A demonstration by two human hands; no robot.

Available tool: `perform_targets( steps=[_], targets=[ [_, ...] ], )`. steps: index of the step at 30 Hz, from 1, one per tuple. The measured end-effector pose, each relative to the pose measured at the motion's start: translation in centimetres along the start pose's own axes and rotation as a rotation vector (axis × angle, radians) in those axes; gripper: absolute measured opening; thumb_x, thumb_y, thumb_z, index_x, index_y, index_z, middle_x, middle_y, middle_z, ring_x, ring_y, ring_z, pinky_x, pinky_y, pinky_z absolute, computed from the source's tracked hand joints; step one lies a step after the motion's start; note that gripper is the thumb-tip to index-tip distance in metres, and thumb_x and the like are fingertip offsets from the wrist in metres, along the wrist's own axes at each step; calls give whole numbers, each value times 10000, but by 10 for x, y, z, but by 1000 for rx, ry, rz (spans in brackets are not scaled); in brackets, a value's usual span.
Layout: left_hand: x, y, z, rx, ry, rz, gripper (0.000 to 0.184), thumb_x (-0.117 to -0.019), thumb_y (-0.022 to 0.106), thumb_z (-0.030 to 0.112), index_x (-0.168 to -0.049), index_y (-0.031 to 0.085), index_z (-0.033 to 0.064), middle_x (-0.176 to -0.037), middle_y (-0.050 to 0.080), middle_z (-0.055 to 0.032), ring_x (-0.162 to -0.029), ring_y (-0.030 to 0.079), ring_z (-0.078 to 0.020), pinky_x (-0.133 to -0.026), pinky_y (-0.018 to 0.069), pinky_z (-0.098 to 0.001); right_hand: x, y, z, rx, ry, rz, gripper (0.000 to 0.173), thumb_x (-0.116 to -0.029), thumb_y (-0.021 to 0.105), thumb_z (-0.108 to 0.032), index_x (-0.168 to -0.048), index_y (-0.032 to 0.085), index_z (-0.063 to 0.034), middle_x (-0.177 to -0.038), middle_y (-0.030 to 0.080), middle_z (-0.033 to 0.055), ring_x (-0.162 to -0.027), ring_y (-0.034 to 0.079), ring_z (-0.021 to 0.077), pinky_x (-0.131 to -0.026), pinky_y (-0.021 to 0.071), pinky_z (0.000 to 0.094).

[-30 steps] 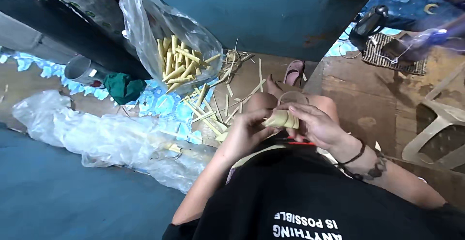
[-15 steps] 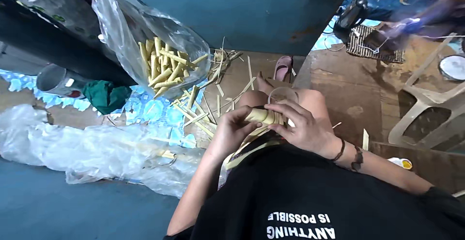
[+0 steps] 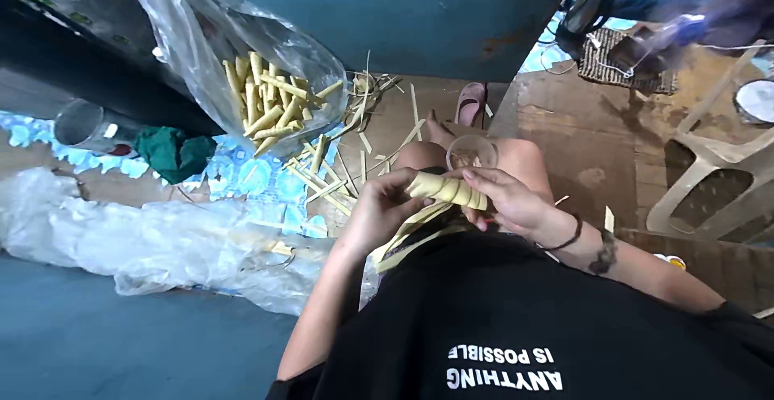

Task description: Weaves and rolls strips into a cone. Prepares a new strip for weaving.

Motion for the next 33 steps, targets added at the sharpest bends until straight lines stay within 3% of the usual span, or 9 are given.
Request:
perform_targets(
  steps=[4, 9, 12, 14, 18, 24, 26, 29, 33],
  targets=[
    [-1, -4, 3, -28, 4, 23, 228, -849, 760, -35, -1051, 690, 43, -808, 709, -7, -619, 631, -41, -586, 554, -207, 3, -4, 10, 625, -578, 122, 425, -983, 679, -225, -1344, 618, -9, -1206, 669, 90, -1037, 669, 112, -907, 585, 284],
    [-3, -4, 6, -28, 6, -15, 231, -845, 766, -35, -1057, 695, 24, -820, 705, -27, -633, 629, -59, -592, 551, -220, 7, -7, 8, -87, -9, 34, 408, -1128, 285, -260, -1265, 636, -103, -721, 681, 2, -541, 624, 52, -500, 538, 180],
    [-7, -5, 7, -23, -11, 7, 203, -864, 762, -11, -1053, 698, 27, -823, 705, -32, -655, 636, -66, -616, 555, -233, 12, -14, 14, 541, -548, 160, 378, -1020, 618, -219, -1352, 616, -37, -1163, 705, 36, -964, 679, 55, -834, 586, 226],
    [-8, -6, 8, -31, -16, 9, 210, -870, 762, -2, -1066, 693, 29, -847, 713, -36, -687, 658, -75, -650, 575, -248, 12, -17, 18, 684, -703, 202, 461, -987, 682, -256, -1358, 608, 8, -1233, 668, 127, -1069, 665, 123, -929, 571, 284],
    [-8, -3, 11, -31, -26, -23, 194, -859, 751, -31, -1034, 688, 23, -780, 681, -34, -590, 597, -64, -548, 524, -221, 13, -20, 16, -170, -37, 65, 385, -1121, 313, -218, -1289, 637, -97, -781, 702, 11, -537, 610, 39, -492, 521, 164],
    [-11, -5, 10, -35, -43, 2, 196, -874, 751, -16, -1053, 679, 21, -812, 701, -43, -651, 646, -80, -612, 564, -243, 18, -25, 28, 599, -651, 211, 458, -1008, 650, -277, -1376, 600, -7, -1189, 680, 102, -1011, 670, 102, -896, 581, 283],
    [-10, -5, 12, -58, -46, -42, 217, -879, 738, -13, -1081, 671, 25, -794, 680, -42, -618, 611, -78, -573, 535, -234, 19, -25, 26, 209, -350, 117, 312, -1071, 500, -139, -1343, 616, -39, -1013, 732, -14, -785, 669, 7, -728, 573, 173],
    [-12, -3, 12, -52, -45, -71, 144, -889, 734, -14, -1006, 659, 23, -770, 663, -37, -614, 598, -70, -574, 520, -226, 20, -25, 23, -297, 30, 50, 435, -1123, 240, -232, -1291, 613, -85, -734, 664, 8, -505, 580, 45, -484, 519, 179],
    [-16, -4, 8, -3, -43, -42, 144, -882, 745, -30, -1003, 678, 8, -831, 704, -50, -705, 665, -90, -667, 581, -257, 21, -30, 33, 425, -545, 182, 419, -1021, 621, -256, -1363, 614, -13, -1202, 696, 74, -1028, 686, 106, -896, 598, 284]
  ],
)
Point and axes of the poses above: each hand's wrist, its own x-axis away from the middle knuckle, its own y-axis out of the palm, z = x × y, the point moved 2 cm from there along -x, towards the middle knuckle
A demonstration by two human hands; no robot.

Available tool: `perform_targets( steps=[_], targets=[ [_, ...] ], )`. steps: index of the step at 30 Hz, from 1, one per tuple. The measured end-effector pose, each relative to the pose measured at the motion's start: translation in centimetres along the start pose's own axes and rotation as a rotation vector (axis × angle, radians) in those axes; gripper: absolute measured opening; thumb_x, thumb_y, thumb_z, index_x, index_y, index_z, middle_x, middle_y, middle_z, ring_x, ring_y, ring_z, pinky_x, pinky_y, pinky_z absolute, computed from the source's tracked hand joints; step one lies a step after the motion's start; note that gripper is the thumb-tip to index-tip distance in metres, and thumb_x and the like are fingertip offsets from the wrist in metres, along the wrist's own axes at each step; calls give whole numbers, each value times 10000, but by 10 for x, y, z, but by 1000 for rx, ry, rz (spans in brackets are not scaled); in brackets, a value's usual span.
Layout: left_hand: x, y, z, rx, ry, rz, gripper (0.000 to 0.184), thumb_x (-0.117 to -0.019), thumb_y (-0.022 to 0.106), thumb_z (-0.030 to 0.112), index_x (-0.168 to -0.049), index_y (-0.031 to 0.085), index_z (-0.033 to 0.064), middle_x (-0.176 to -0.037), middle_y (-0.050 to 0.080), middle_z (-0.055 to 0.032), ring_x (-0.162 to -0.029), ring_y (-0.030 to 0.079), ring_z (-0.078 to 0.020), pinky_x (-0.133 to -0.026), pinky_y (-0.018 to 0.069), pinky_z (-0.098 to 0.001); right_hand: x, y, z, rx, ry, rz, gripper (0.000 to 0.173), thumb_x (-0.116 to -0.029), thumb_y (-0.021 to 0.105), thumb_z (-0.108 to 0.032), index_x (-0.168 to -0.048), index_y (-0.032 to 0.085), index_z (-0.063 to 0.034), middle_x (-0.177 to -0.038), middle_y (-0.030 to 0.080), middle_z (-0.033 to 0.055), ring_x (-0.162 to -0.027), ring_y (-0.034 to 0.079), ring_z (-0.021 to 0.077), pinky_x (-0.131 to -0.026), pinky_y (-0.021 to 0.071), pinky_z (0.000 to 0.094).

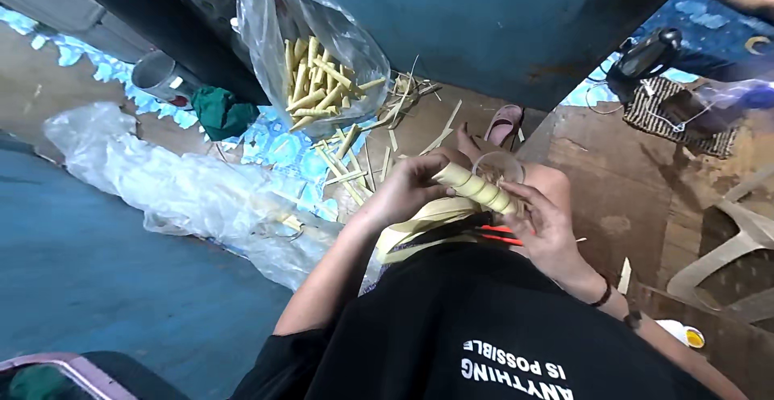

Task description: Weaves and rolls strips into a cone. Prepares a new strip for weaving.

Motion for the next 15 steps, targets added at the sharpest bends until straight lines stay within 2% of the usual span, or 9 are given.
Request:
perform_targets(
  steps=[2, 3, 5, 6, 8, 10, 11, 13, 15],
  targets=[
    [0, -1, 1, -16, -16, -6, 182, -875, 752, -25, -1038, 681, 13, -828, 704, -48, -688, 659, -86, -650, 576, -255, 2, -1, 1, -10, 19, -2, 391, -1014, 638, -222, -1340, 635, -5, -1180, 696, 60, -1021, 676, 79, -904, 582, 253],
    [0, -1, 1, -28, -24, -19, 190, -875, 750, -20, -1046, 678, 18, -810, 692, -43, -663, 636, -79, -627, 555, -247, 1, -3, -1, -239, 221, -31, 310, -1056, 535, -140, -1322, 631, -15, -1045, 727, 3, -856, 680, 23, -784, 578, 181],
    [1, -1, 3, -46, -23, -49, 175, -885, 742, -9, -1044, 675, 22, -808, 679, -34, -664, 624, -70, -625, 541, -235, -1, -2, -4, -705, 618, -63, 408, -1125, 244, -237, -1271, 588, -73, -737, 662, -10, -530, 589, 21, -505, 517, 150],
    [1, 0, 4, -41, -22, -54, 163, -892, 736, -13, -1040, 674, 18, -816, 689, -38, -683, 641, -74, -644, 552, -239, -1, -2, -6, -728, 652, -51, 437, -1128, 211, -260, -1278, 576, -71, -704, 647, 1, -494, 576, 40, -466, 512, 168],
    [0, -2, 4, -17, -23, -47, 149, -904, 709, -39, -1041, 669, 6, -855, 722, -58, -735, 696, -98, -700, 596, -264, 3, -2, -7, -426, 381, -22, 354, -1106, 359, -161, -1322, 600, -15, -913, 726, 0, -697, 677, 36, -625, 583, 179],
    [1, -4, 4, -16, -32, -23, 140, -901, 714, -38, -1027, 675, 9, -839, 720, -60, -716, 687, -102, -678, 586, -263, 6, -3, 0, 19, -17, 13, 411, -1041, 583, -254, -1344, 625, 21, -1201, 691, 93, -1041, 676, 99, -906, 583, 262],
    [1, -4, 3, -25, -33, -22, 144, -900, 719, -31, -1030, 678, 13, -834, 719, -56, -710, 682, -97, -669, 582, -258, 7, -3, 2, 73, -71, 20, 420, -1036, 604, -263, -1333, 633, 32, -1216, 687, 122, -1071, 677, 120, -933, 583, 281],
    [1, -5, 4, -42, -37, -45, 162, -902, 723, -26, -1054, 681, 12, -844, 711, -51, -714, 671, -91, -673, 577, -258, 7, -4, -1, -299, 262, -19, 333, -1091, 449, -142, -1336, 609, 17, -1031, 732, 20, -816, 686, 27, -732, 585, 177],
    [2, -5, 6, -45, -28, -65, 144, -905, 713, -31, -1039, 677, 10, -854, 706, -43, -720, 667, -77, -680, 577, -242, 5, -2, -4, -669, 626, -21, 443, -1131, 211, -240, -1301, 575, -54, -734, 661, -3, -492, 574, 27, -450, 505, 160]
  ],
)
Point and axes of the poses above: each hand's wrist, its own x-axis away from the middle knuckle, its own y-axis out of the palm, z = x × y, the point moved 2 cm from there along -x, towards the middle knuckle
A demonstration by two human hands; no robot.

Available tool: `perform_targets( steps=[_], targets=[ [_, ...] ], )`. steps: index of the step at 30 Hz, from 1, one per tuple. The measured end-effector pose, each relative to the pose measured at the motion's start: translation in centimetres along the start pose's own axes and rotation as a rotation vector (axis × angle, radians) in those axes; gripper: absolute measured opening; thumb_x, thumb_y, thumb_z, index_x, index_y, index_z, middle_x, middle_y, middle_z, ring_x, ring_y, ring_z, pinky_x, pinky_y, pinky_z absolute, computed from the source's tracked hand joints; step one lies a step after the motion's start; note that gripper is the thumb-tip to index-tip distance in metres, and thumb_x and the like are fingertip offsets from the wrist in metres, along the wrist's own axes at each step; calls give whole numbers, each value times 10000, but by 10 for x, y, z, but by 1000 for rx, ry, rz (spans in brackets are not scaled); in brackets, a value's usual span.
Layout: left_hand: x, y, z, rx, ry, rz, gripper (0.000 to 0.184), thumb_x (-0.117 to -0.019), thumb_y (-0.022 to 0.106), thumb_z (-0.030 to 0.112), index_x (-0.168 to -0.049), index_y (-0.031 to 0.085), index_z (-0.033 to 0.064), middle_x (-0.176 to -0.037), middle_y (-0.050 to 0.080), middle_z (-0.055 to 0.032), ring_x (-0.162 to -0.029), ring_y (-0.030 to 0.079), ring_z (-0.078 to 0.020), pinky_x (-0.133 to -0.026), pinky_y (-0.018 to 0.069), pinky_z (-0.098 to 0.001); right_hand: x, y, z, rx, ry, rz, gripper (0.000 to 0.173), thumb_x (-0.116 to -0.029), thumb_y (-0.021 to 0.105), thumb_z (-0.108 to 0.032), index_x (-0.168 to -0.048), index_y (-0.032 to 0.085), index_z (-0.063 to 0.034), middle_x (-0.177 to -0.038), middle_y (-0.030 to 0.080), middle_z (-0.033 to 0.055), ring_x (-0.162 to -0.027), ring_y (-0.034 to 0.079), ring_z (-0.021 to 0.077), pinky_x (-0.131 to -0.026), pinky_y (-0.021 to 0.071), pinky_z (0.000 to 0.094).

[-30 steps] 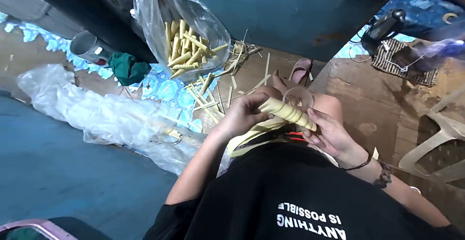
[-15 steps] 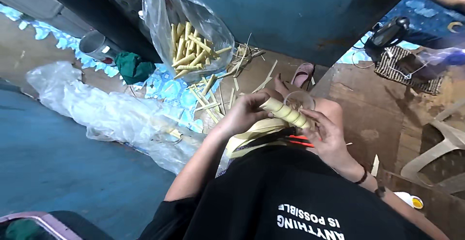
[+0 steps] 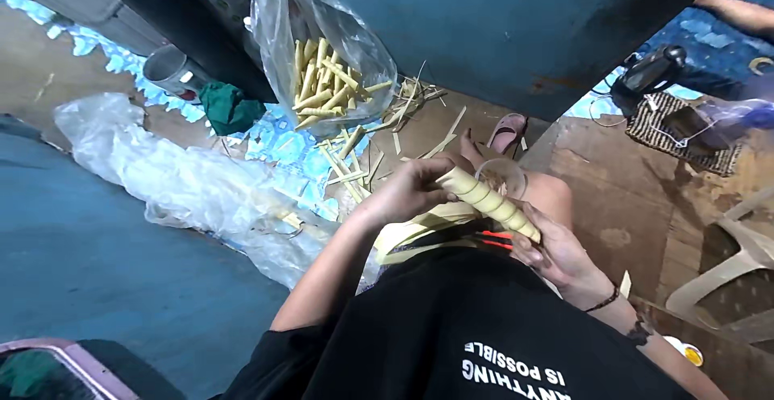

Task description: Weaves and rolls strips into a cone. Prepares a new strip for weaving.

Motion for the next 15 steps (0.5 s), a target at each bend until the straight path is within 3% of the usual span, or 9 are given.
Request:
perform_targets(
  steps=[2, 5, 6, 8, 9, 11, 12, 14, 15],
  targets=[
    [-1, 0, 1, 5, -3, 13, 120, -915, 696, -33, -1025, 677, 11, -849, 709, -41, -719, 670, -76, -686, 577, -242, 2, -1, 0, 144, -121, 14, 394, -1119, 287, -188, -1304, 594, -26, -776, 691, -8, -537, 612, 27, -486, 536, 167],
    [-2, -3, -3, 14, -20, 47, 160, -907, 705, -35, -1060, 677, 4, -838, 714, -63, -708, 683, -105, -680, 592, -271, 4, -9, 5, 744, -641, 58, 428, -1032, 606, -254, -1334, 615, 50, -1183, 693, 95, -1013, 675, 75, -894, 580, 233],
    [-1, -4, -4, 9, -27, 39, 188, -899, 723, -26, -1079, 677, 6, -831, 706, -63, -691, 669, -103, -661, 581, -266, 4, -10, 6, 723, -621, 54, 415, -1032, 610, -234, -1337, 612, 48, -1174, 702, 82, -1004, 681, 63, -890, 579, 218],
    [-2, -4, -3, -5, -34, 11, 228, -891, 739, -11, -1106, 669, 15, -817, 691, -50, -649, 626, -79, -618, 545, -242, 5, -8, 5, 261, -210, 1, 305, -1104, 402, -175, -1286, 599, -30, -880, 718, -13, -678, 660, 27, -633, 568, 176],
    [-1, -3, -3, -8, -36, 3, 221, -891, 738, -10, -1099, 670, 17, -812, 686, -44, -642, 618, -70, -612, 538, -233, 4, -6, 5, 66, -21, -22, 362, -1124, 275, -257, -1227, 582, -94, -727, 669, -26, -533, 602, 30, -511, 531, 171],
    [-2, -2, -3, 2, -30, 3, 192, -892, 735, -19, -1071, 676, 16, -808, 684, -44, -652, 623, -74, -620, 541, -237, 6, -6, 5, 65, -53, -21, 388, -1119, 292, -232, -1327, 575, -66, -754, 690, 2, -541, 631, 58, -498, 556, 197],
    [-2, -3, -4, 10, -24, 11, 184, -891, 734, -25, -1062, 678, 13, -812, 689, -47, -663, 633, -82, -629, 549, -244, 6, -7, 6, 253, -233, -10, 356, -1095, 401, -163, -1367, 576, -16, -912, 730, 7, -688, 684, 48, -611, 590, 192],
    [-2, -4, -7, 23, -35, 25, 197, -885, 738, -32, -1067, 675, 8, -810, 704, -69, -672, 666, -112, -637, 575, -267, 5, -13, 8, 743, -647, 41, 468, -1014, 641, -268, -1376, 606, 28, -1215, 687, 101, -1057, 672, 94, -910, 578, 241],
    [-3, -5, -8, 14, -40, 25, 211, -879, 748, -23, -1074, 671, 9, -790, 700, -72, -653, 664, -115, -621, 573, -267, 5, -15, 9, 828, -720, 58, 474, -1003, 657, -282, -1361, 624, 27, -1234, 679, 129, -1093, 660, 110, -945, 561, 250]
  ],
)
Point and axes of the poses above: each hand's wrist, its own x-axis away from the middle knuckle, its own y-axis out of the palm, z = x × y, the point moved 2 cm from there along -x, towards the middle knuckle
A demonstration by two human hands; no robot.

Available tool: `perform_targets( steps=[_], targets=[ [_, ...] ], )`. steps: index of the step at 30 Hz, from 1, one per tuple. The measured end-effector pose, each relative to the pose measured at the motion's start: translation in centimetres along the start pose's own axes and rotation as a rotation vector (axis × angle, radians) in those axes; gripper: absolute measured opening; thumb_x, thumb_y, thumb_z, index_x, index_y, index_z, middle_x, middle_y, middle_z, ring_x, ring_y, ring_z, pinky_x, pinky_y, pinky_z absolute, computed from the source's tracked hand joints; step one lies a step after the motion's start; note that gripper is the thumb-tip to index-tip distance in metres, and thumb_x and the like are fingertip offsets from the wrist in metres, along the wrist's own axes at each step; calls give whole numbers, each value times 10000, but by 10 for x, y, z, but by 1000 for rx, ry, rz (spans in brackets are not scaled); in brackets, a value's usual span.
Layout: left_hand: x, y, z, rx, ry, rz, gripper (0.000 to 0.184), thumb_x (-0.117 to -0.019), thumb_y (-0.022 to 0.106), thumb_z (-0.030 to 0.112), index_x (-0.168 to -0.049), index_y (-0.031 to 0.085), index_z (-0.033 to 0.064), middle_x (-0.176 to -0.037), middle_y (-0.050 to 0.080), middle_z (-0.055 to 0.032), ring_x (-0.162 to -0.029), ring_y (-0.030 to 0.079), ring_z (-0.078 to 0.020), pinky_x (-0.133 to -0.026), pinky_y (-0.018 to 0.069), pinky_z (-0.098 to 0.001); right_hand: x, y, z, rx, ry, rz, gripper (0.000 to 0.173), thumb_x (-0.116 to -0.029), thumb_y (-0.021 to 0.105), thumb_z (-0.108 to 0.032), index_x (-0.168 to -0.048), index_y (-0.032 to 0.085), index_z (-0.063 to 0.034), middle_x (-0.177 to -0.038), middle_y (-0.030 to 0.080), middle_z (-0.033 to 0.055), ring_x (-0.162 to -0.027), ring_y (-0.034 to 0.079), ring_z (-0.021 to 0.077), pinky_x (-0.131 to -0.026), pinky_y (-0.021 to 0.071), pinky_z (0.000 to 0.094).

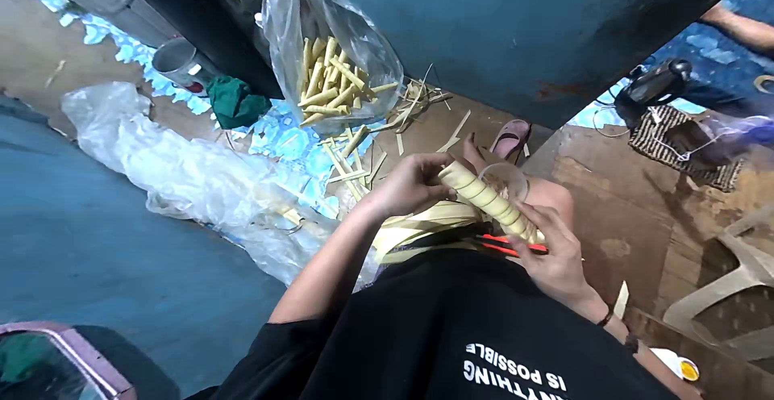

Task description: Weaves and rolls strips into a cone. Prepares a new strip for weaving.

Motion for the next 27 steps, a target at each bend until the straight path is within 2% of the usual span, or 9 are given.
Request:
perform_targets(
  steps=[2, 5, 8, 10, 15, 17, 20, 24, 27],
  targets=[
    [-1, 0, 0, -11, 0, -11, 244, -866, 772, 6, -1088, 671, 17, -748, 665, -53, -592, 595, -89, -559, 511, -241, 1, -2, -3, -393, 335, -35, 312, -1066, 512, -136, -1327, 632, -15, -1022, 722, -23, -808, 651, -25, -729, 549, 127],
    [-2, 0, 0, -9, 24, -25, 211, -872, 766, 12, -1063, 677, 26, -737, 644, -18, -576, 548, -47, -544, 469, -210, 0, -2, -6, -997, 839, -97, 478, -1132, 169, -330, -1175, 600, -130, -602, 565, -41, -429, 502, 17, -427, 463, 156],
    [-4, -3, -1, -8, 27, -11, 186, -875, 757, 1, -1045, 686, 23, -747, 660, -4, -602, 574, -30, -576, 492, -192, 2, -3, -9, -531, 470, -25, 357, -1092, 418, -186, -1341, 591, 2, -969, 722, -9, -759, 673, 30, -688, 581, 182],
    [-4, -4, -3, -30, 20, 17, 197, -874, 765, 16, -1051, 680, 24, -713, 635, -11, -573, 546, -46, -550, 467, -206, 3, -5, -3, -153, 175, 1, 453, -1035, 585, -278, -1345, 606, 52, -1190, 687, 71, -1019, 673, 68, -890, 584, 229],
    [-1, -1, 1, -4, 27, -5, 188, -889, 742, -11, -1061, 671, 15, -800, 685, -40, -663, 635, -70, -630, 548, -231, 4, -3, -6, -826, 778, -36, 445, -1132, 198, -265, -1229, 592, -84, -636, 606, -28, -446, 530, 23, -433, 478, 156],
    [-4, -3, 0, 13, 38, -9, 153, -898, 721, -30, -1039, 671, 0, -835, 699, -40, -727, 667, -76, -701, 576, -242, 7, -3, -5, -550, 542, 6, 357, -1110, 340, -170, -1280, 611, -13, -778, 695, -24, -585, 626, 20, -530, 538, 160],
    [-4, -6, -5, 19, 30, 33, 171, -893, 728, -30, -1051, 668, -3, -824, 703, -41, -725, 674, -81, -706, 583, -249, 10, -4, 3, -31, 96, 27, 472, -1027, 607, -326, -1330, 631, 36, -1183, 691, 105, -999, 674, 76, -868, 581, 230],
    [-4, -6, -4, -15, 18, 13, 251, -893, 750, 16, -1127, 660, 17, -830, 686, -23, -691, 624, -50, -658, 537, -220, 10, -4, 0, -761, 717, -85, 431, -1131, 278, -257, -1438, 500, -52, -899, 723, 27, -525, 579, 23, -471, 491, 148],
    [-5, -6, -3, -1, 3, 8, 203, -903, 735, 2, -1089, 654, 16, -834, 691, -29, -714, 649, -62, -682, 558, -228, 12, -2, -2, -528, 492, -28, 395, -1113, 342, -164, -1407, 550, -1, -908, 738, 22, -635, 658, 28, -544, 547, 154]
  ],
)
Point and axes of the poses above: each hand's wrist, its own x-axis away from the middle knuckle, its own y-axis out of the palm, z = x × y, the point moved 2 cm from there along -x, towards the middle knuckle
